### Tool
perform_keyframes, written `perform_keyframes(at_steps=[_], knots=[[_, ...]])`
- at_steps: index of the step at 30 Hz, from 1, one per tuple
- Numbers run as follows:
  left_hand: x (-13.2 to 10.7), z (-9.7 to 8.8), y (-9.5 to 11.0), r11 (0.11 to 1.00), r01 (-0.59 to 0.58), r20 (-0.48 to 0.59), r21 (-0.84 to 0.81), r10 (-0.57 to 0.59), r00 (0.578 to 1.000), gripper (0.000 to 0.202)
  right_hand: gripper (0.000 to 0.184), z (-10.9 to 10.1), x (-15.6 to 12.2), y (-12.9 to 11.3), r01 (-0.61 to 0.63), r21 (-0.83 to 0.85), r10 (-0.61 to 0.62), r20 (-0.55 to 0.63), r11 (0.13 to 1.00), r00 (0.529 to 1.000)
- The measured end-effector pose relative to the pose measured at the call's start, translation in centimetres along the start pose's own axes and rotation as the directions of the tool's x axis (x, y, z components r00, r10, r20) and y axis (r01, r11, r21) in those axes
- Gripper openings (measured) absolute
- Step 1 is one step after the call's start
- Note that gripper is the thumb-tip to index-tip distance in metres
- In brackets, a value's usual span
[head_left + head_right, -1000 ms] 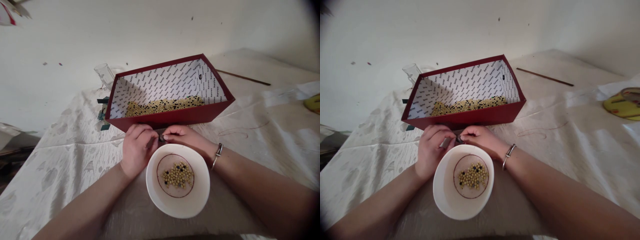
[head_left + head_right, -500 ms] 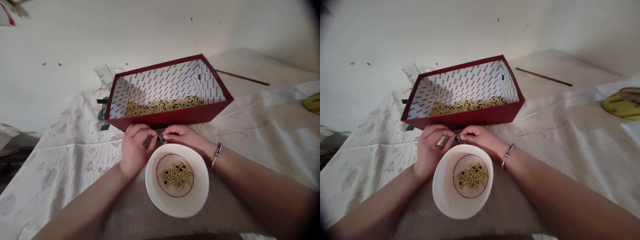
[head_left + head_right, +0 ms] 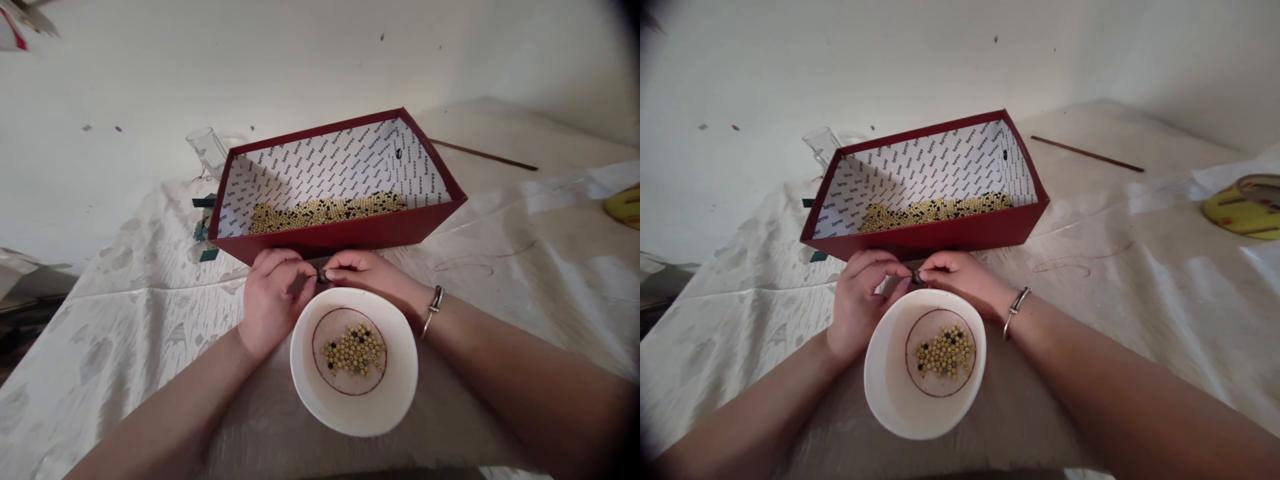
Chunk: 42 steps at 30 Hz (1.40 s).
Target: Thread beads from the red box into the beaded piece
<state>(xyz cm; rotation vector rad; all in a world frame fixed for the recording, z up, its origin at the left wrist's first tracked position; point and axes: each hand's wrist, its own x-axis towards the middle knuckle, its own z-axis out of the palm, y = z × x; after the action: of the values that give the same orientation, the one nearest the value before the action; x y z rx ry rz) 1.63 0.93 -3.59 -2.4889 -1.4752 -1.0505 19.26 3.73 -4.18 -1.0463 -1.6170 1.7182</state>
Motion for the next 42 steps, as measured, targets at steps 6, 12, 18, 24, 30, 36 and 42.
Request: perform_keyframes(at_steps=[6, 12, 18, 24, 30, 36, 42], knots=[[-0.04, 0.03, -0.16, 1.000, 0.001, 0.001, 0.005, -0.001, 1.000, 0.007, 0.018, 0.00, 0.05, 0.25, 0.004, 0.009, -0.004, 0.006, 1.000, 1.000], [0.03, 0.07, -0.02, 1.000, 0.011, 0.003, 0.011, -0.011, 1.000, 0.004, 0.019, -0.07, 0.05, 0.29, 0.010, -0.014, -0.010, 0.004, 1.000, 1.000], [0.08, 0.09, -0.23, 0.999, 0.007, 0.008, 0.042, -0.007, 1.000, 0.005, 0.018, -0.03, 0.00, 0.28, 0.026, -0.016, -0.026, 0.000, 1.000, 1.000], [0.14, -0.05, -0.03, 0.999, -0.006, -0.005, 0.052, 0.006, 1.000, 0.004, 0.017, -0.04, 0.07, 0.34, 0.037, -0.003, -0.037, 0.021, 0.999, 0.999], [0.15, -0.14, 0.02, 0.997, -0.048, 0.004, 0.068, 0.048, 0.999, 0.004, 0.017, -0.12, 0.09, 0.54, 0.035, -0.007, -0.034, 0.016, 0.999, 0.999], [0.06, -0.07, -0.01, 0.995, -0.066, 0.011, 0.070, 0.066, 0.998, 0.005, 0.017, -0.06, 0.16, 0.42, 0.030, -0.016, -0.030, 0.016, 0.999, 0.999], [0.00, -0.14, 0.05, 0.998, -0.047, 0.018, 0.033, 0.046, 0.999, 0.006, 0.017, -0.06, 0.22, 0.50, 0.036, -0.022, -0.036, 0.012, 0.999, 0.999]])
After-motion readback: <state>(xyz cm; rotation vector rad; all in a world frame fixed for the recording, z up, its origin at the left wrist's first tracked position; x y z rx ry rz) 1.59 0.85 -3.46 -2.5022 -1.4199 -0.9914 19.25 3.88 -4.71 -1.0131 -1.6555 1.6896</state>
